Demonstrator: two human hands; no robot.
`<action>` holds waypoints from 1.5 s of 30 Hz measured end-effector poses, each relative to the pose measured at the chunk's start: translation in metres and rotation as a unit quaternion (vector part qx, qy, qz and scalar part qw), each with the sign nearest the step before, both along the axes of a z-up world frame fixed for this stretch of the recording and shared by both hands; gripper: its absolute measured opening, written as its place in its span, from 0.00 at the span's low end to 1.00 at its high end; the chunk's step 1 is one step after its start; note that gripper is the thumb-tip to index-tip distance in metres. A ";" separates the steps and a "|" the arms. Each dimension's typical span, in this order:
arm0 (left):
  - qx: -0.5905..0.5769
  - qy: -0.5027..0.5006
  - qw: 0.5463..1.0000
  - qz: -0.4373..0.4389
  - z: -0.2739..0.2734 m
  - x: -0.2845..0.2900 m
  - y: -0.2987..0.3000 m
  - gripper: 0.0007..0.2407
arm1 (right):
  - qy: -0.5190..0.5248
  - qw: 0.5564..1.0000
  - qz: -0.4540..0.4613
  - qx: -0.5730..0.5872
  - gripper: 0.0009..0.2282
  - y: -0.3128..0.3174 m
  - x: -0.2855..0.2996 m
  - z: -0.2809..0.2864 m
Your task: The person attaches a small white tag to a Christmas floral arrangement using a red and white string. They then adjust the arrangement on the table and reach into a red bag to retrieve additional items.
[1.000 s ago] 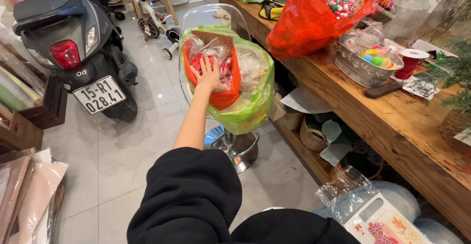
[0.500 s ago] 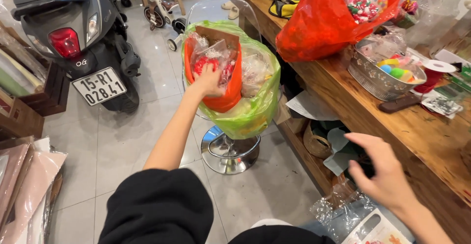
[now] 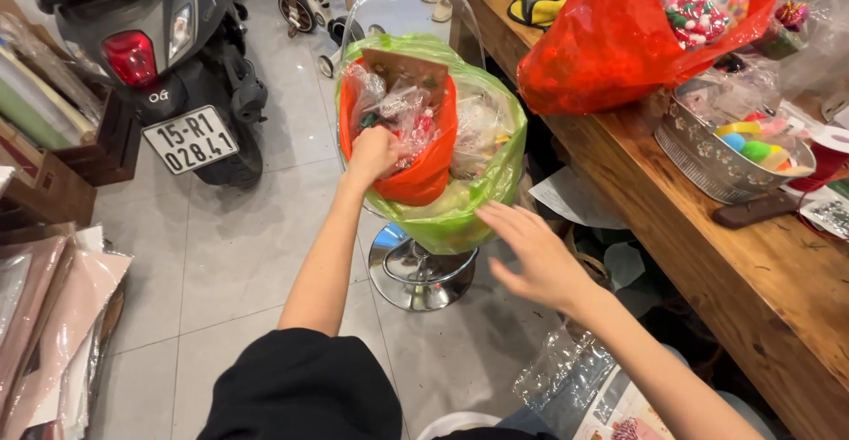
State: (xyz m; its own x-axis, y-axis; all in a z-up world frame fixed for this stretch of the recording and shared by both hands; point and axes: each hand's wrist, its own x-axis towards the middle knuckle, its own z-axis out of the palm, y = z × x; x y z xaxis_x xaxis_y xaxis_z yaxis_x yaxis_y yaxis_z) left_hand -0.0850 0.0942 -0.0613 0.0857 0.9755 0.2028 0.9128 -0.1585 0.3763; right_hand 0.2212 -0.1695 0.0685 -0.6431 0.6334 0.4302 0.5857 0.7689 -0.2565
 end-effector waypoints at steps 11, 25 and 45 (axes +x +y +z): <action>-0.045 -0.080 0.996 -0.012 0.039 0.034 -0.066 0.09 | -0.213 0.967 -0.126 -0.057 0.41 0.124 -0.079 -0.069; 0.057 0.024 0.990 0.129 0.028 0.043 0.008 0.08 | -0.246 0.957 -0.154 -0.007 0.15 0.123 -0.029 -0.095; 0.081 0.324 0.924 -0.187 0.074 0.051 -0.033 0.30 | -0.205 0.968 -0.145 -0.021 0.19 0.105 -0.030 -0.069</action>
